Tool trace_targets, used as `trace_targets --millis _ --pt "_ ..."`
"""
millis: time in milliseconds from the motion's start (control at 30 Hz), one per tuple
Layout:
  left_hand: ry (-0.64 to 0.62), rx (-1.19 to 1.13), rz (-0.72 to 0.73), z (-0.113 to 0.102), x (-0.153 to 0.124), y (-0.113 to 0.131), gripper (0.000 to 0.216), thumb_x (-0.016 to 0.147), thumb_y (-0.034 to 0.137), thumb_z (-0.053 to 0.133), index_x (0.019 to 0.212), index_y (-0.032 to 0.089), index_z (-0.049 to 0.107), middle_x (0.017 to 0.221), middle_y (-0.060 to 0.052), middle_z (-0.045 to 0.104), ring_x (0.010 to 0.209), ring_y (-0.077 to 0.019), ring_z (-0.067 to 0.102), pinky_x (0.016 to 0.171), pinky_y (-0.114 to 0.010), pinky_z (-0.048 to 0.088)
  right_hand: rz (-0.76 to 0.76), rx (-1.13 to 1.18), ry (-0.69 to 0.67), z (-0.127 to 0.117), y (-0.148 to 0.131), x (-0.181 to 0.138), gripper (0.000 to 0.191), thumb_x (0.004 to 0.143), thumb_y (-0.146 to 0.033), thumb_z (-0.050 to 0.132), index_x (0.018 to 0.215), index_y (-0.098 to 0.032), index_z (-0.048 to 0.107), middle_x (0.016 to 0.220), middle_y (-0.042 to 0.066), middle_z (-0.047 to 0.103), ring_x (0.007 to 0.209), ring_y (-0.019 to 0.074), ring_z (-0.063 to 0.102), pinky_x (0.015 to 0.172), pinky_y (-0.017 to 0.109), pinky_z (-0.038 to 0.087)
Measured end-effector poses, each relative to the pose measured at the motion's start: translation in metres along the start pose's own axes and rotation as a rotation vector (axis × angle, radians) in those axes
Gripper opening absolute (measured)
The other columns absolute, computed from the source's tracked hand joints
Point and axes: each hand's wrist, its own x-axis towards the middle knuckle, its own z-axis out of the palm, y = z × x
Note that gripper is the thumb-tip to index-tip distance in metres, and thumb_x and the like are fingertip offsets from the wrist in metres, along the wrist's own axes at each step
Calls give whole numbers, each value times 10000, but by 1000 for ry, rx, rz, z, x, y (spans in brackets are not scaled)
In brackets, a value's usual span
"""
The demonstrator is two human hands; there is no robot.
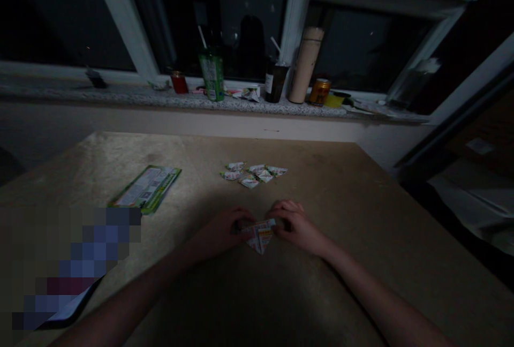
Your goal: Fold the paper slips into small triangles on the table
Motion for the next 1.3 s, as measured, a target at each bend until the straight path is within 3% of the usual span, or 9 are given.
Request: trace_targets --millis 233,400,600,767,900,1000,1167,1300 --pt "176 143 -8 20 0 5 364 750 449 686 1006 198 622 1110 -52 555 1007 -226 537 864 -326 430 18 -14 17 5 -7 3 208 740 -70 618 902 -198 640 951 22 622 961 186 526 843 328 319" --pt "223 267 27 24 2 1 360 677 433 749 926 197 640 1125 -53 554 1073 -259 481 918 -374 384 34 17 22 5 -11 3 221 692 -47 619 860 -189 601 913 12 624 921 184 532 815 319 319" --pt "174 247 7 21 3 6 357 697 449 728 924 196 616 1033 -35 601 988 -240 534 864 -359 389 73 75 19 7 -12 3 265 641 -15 623 850 -178 609 844 4 628 858 175 555 810 319 327" --pt "110 205 -42 21 1 13 307 752 446 671 927 198 625 890 -15 640 831 -212 583 752 -306 410 3 78 -21 8 -11 2 302 657 -17 639 886 -211 676 865 -8 657 874 163 579 867 339 300" --pt "64 216 -10 17 -4 14 233 795 343 621 990 215 624 934 -16 661 854 -211 594 767 -300 409 -42 63 -6 11 -9 0 269 658 -26 650 844 -216 696 863 -3 662 874 157 587 862 329 314" --pt "-64 123 114 7 -9 8 277 807 187 546 1073 234 609 990 -5 662 888 -189 602 812 -289 417 -89 55 12 14 -7 -2 277 646 -17 643 839 -209 697 864 6 658 884 162 590 837 315 339" --pt "-228 -119 206 -11 -13 2 362 850 195 516 1210 215 554 1158 -34 625 1040 -199 579 899 -297 425 -118 60 5 16 -6 -4 283 656 -23 634 872 -196 691 875 26 648 867 168 588 795 295 386" --pt "-208 -67 199 -12 -13 4 445 776 150 573 1217 208 553 1168 -22 625 1041 -202 580 910 -292 428 -110 49 -3 16 -8 -4 281 663 -29 626 884 -191 689 859 27 637 840 165 584 775 282 410"
